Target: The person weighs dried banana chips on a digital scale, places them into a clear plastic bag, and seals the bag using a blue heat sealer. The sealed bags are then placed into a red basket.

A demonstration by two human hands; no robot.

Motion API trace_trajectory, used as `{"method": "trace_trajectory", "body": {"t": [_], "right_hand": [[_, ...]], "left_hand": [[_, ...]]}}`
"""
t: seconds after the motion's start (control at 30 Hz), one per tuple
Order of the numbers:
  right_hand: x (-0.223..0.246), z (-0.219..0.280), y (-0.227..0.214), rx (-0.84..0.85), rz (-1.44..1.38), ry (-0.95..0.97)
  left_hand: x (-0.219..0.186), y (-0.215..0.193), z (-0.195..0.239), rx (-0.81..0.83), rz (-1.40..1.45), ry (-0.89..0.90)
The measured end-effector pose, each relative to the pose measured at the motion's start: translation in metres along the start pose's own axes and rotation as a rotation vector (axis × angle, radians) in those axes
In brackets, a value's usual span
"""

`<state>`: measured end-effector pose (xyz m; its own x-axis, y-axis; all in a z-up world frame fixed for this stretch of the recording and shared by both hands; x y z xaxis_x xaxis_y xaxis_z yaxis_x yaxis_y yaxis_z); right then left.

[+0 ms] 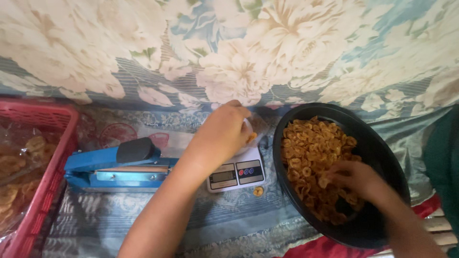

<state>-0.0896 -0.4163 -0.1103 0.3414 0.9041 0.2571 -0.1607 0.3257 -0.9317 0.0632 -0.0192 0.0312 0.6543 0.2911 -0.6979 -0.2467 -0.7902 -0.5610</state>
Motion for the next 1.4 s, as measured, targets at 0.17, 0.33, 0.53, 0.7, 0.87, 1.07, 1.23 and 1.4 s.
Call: {"method": "trace_trajectory", "body": {"t": [0.17,0.33,0.53,0.7,0.87,1.07,1.23,1.4], "right_hand": [[0.032,0.013,-0.047,0.012,-0.477,0.139],[0.079,-0.003,-0.073,-0.095,-0.436,0.217],[0.092,-0.027,-0.068,-0.141,-0.41,0.042],[0.121,-0.017,-0.082,-0.175,-0.406,0.097],[0.225,0.022,-0.105,-0.326,-0.437,-0.5],[0.311,0.044,-0.112,-0.484,-0.061,-0.643],[0.332,0.044,-0.114,-0.512,-0.081,-0.737],[0.34,0.042,-0.113,-0.552,-0.022,-0.762]], "left_hand": [[-0.003,0.007,0.0,0.001,0.021,0.023],[-0.009,0.011,0.005,0.021,0.032,0.04],[-0.011,0.012,0.007,0.037,0.054,0.04],[-0.012,0.015,0.004,0.035,0.044,0.062],[-0.012,0.02,0.004,0.081,0.026,0.037],[-0.011,0.012,0.003,0.078,0.072,0.05],[-0.005,0.003,-0.002,0.067,0.08,0.049],[0.002,-0.007,-0.002,0.067,0.146,0.027]]}}
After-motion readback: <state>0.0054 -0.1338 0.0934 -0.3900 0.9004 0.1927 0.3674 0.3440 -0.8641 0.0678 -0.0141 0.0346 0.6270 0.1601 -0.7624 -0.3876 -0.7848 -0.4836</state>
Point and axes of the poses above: each hand's wrist, its own z-axis away from the middle knuckle, its own y-axis out of the palm, x = y × z, the point moved 6 cm from there along -z, towards the middle knuckle, and after that the axes turned 3 degrees about z, right-handed, at the moved point
